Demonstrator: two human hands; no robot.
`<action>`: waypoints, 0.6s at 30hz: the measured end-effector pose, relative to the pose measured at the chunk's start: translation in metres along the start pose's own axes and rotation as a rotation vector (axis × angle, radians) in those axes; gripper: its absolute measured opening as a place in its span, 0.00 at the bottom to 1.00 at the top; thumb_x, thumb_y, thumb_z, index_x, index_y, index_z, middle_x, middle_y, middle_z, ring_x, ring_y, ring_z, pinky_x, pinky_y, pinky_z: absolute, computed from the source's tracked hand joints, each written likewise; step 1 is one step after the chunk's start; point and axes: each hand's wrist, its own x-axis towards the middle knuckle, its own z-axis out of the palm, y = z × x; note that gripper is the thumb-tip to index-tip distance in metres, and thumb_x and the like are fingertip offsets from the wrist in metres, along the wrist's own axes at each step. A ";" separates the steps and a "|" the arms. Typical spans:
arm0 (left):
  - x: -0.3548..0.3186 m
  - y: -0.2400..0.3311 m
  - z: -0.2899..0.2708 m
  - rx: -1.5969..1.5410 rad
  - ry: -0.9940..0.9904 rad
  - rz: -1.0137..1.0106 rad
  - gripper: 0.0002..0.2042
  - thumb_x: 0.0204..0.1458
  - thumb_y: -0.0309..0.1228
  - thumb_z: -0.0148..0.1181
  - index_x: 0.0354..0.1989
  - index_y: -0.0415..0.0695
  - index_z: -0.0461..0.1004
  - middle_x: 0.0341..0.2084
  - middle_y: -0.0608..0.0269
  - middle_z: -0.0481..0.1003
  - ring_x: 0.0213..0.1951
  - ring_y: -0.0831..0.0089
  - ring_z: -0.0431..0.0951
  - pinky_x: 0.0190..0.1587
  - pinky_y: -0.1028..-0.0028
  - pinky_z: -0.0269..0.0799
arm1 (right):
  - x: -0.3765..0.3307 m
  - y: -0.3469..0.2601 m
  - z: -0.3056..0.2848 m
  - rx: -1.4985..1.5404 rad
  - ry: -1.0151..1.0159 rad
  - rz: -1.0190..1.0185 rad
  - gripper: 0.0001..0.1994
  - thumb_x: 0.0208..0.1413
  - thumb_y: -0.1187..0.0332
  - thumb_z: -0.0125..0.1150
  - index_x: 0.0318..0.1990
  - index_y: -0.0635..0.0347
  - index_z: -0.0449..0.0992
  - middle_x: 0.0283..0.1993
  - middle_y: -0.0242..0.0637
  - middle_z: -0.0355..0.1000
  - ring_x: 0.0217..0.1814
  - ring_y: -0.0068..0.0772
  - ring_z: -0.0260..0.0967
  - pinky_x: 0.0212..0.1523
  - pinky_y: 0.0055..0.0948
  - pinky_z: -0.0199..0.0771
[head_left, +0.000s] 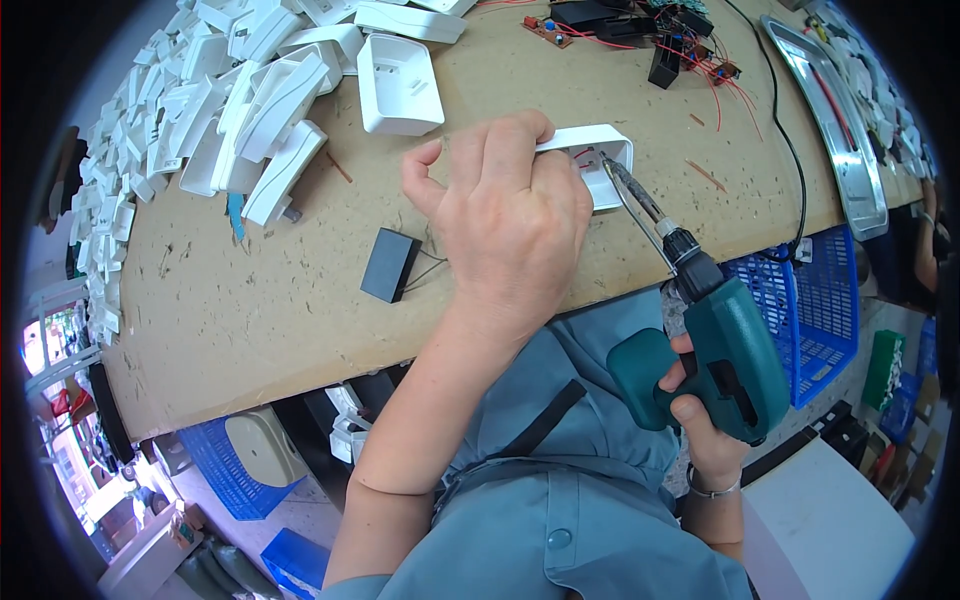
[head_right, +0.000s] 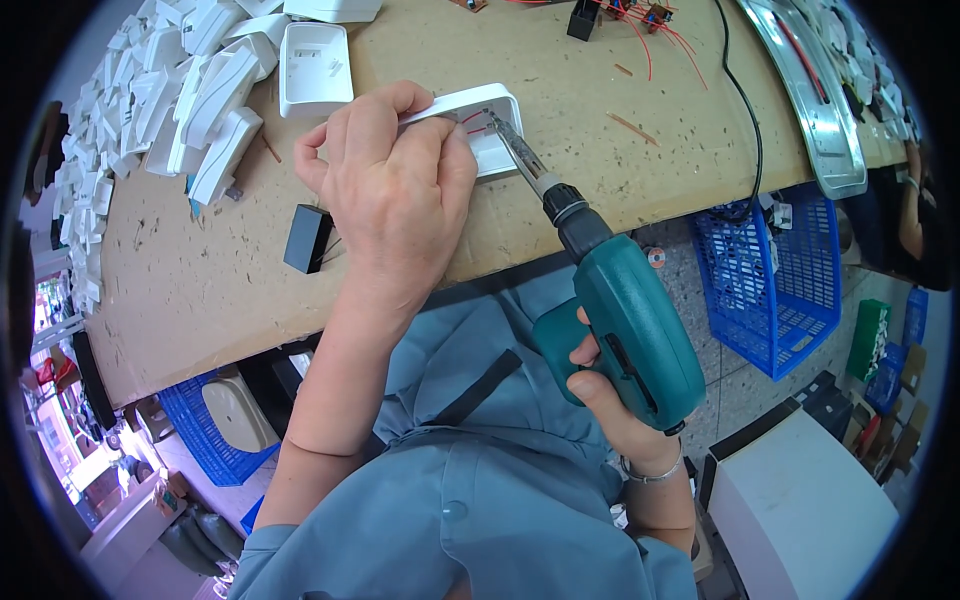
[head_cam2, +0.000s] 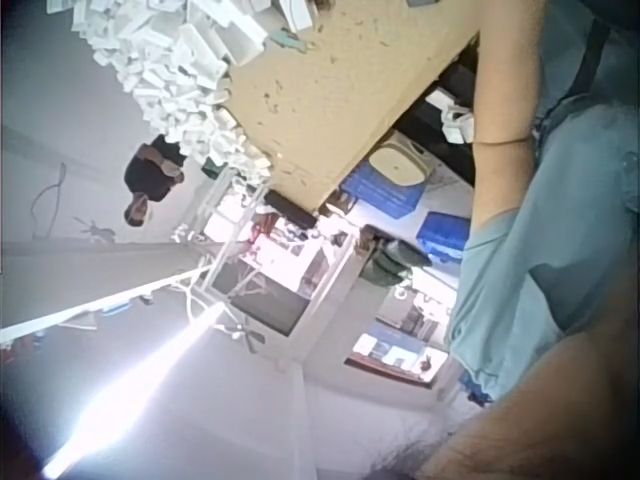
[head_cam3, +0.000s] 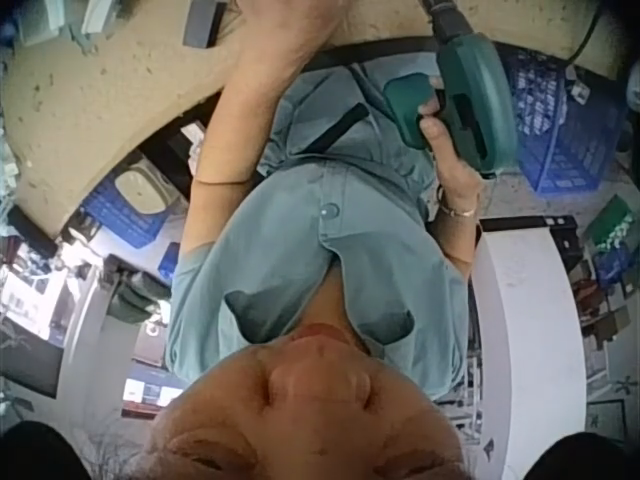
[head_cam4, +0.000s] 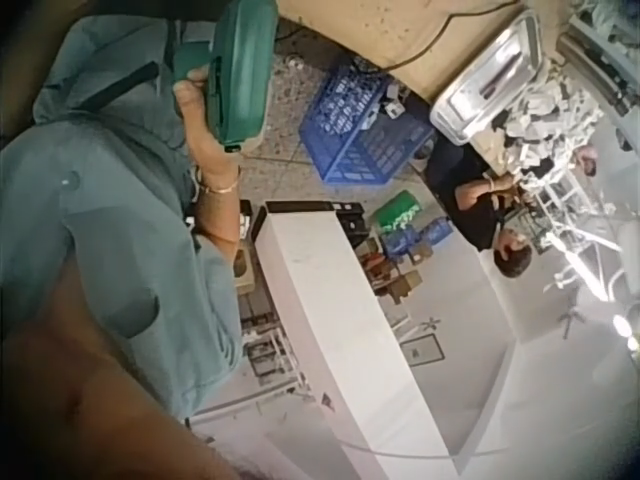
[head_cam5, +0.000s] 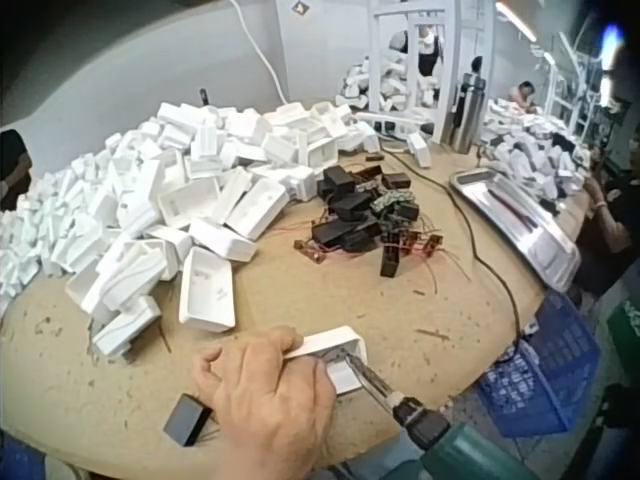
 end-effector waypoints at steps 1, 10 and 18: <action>0.000 0.000 0.000 0.001 -0.001 -0.001 0.02 0.40 0.26 0.62 0.24 0.44 0.77 0.35 0.68 0.72 0.38 0.69 0.70 0.49 0.63 0.52 | 0.001 0.000 0.000 0.000 -0.001 0.001 0.24 0.48 0.73 0.68 0.54 0.64 0.70 0.50 0.37 0.71 0.41 0.24 0.69 0.41 0.24 0.71; -0.001 0.000 0.006 -0.025 0.097 0.000 0.04 0.33 0.23 0.59 0.16 0.43 0.69 0.32 0.69 0.71 0.36 0.70 0.71 0.47 0.56 0.54 | 0.006 0.005 0.003 -0.135 0.062 -0.130 0.24 0.45 0.76 0.70 0.51 0.69 0.71 0.42 0.41 0.74 0.36 0.26 0.72 0.39 0.25 0.73; -0.001 -0.001 0.003 -0.001 -0.004 0.010 0.02 0.38 0.25 0.62 0.23 0.43 0.76 0.35 0.67 0.72 0.38 0.69 0.69 0.46 0.64 0.52 | 0.005 0.006 0.004 -0.183 0.111 -0.077 0.24 0.41 0.76 0.72 0.48 0.70 0.72 0.39 0.40 0.74 0.34 0.26 0.72 0.37 0.24 0.73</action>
